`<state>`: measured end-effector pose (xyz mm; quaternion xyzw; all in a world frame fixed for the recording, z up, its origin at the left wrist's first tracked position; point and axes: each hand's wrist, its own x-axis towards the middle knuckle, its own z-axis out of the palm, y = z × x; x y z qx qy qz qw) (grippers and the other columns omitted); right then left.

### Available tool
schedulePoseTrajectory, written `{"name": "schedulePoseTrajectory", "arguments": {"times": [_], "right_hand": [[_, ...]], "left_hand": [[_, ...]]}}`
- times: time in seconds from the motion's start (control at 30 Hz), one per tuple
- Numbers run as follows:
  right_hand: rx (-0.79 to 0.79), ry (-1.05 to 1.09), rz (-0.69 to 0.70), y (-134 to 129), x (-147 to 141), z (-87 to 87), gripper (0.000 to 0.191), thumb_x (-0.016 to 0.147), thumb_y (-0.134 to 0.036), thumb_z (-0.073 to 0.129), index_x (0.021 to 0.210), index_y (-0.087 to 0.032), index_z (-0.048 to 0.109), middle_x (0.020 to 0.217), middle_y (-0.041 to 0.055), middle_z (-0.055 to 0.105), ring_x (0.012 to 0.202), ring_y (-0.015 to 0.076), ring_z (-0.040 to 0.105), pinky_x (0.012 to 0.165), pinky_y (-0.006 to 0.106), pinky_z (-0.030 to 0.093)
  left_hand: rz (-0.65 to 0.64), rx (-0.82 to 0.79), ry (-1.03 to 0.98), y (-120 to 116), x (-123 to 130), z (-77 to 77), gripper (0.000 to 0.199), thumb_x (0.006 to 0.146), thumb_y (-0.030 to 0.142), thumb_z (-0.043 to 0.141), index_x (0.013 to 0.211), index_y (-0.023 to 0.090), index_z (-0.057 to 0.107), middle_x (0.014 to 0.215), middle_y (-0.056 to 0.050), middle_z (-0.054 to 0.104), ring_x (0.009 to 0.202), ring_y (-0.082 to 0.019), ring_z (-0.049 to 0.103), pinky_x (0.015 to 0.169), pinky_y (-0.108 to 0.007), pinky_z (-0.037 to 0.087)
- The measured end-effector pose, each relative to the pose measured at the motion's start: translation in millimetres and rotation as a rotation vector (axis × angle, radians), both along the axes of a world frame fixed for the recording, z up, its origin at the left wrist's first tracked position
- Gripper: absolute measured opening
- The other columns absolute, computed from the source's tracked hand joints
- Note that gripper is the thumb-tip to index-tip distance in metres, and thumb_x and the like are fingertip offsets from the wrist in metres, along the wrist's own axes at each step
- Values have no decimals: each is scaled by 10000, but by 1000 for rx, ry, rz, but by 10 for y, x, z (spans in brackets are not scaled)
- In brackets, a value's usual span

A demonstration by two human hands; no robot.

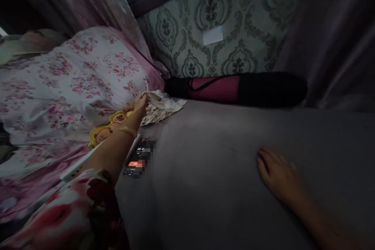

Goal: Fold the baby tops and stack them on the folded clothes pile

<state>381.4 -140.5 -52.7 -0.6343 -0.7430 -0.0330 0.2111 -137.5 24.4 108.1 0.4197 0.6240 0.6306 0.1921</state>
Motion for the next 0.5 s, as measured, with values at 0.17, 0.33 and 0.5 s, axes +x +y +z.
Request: {"name": "schedulePoseTrajectory", "arguments": {"times": [0.17, 0.33, 0.5], "right_hand": [[46, -38, 6, -28, -17, 10, 524, 922, -464, 266, 1159, -173, 631, 1275, 123, 617, 1167, 312, 565, 974, 512, 438], [71, -30, 20, -79, -38, 67, 457, 929, -413, 299, 1151, -199, 636, 1264, 109, 626, 1123, 303, 587, 919, 488, 462], [42, 90, 77, -51, -31, 172, 381, 899, -379, 382, 1092, -209, 663, 1194, 111, 658, 1094, 299, 605, 927, 488, 472]], "left_hand": [[-306, 243, -465, 151, 490, 205, 175, 851, 335, 623, 797, 216, 507, 628, 82, 523, 523, -70, 517, 600, -188, 443], [-571, 214, -593, 90, 970, 367, 257, 827, 402, 666, 755, 203, 520, 579, 60, 549, 537, -97, 561, 628, -221, 497], [-952, -63, -452, -243, 1430, 599, 301, 786, 446, 692, 788, 158, 604, 629, -9, 628, 603, -155, 627, 628, -278, 530]]}}
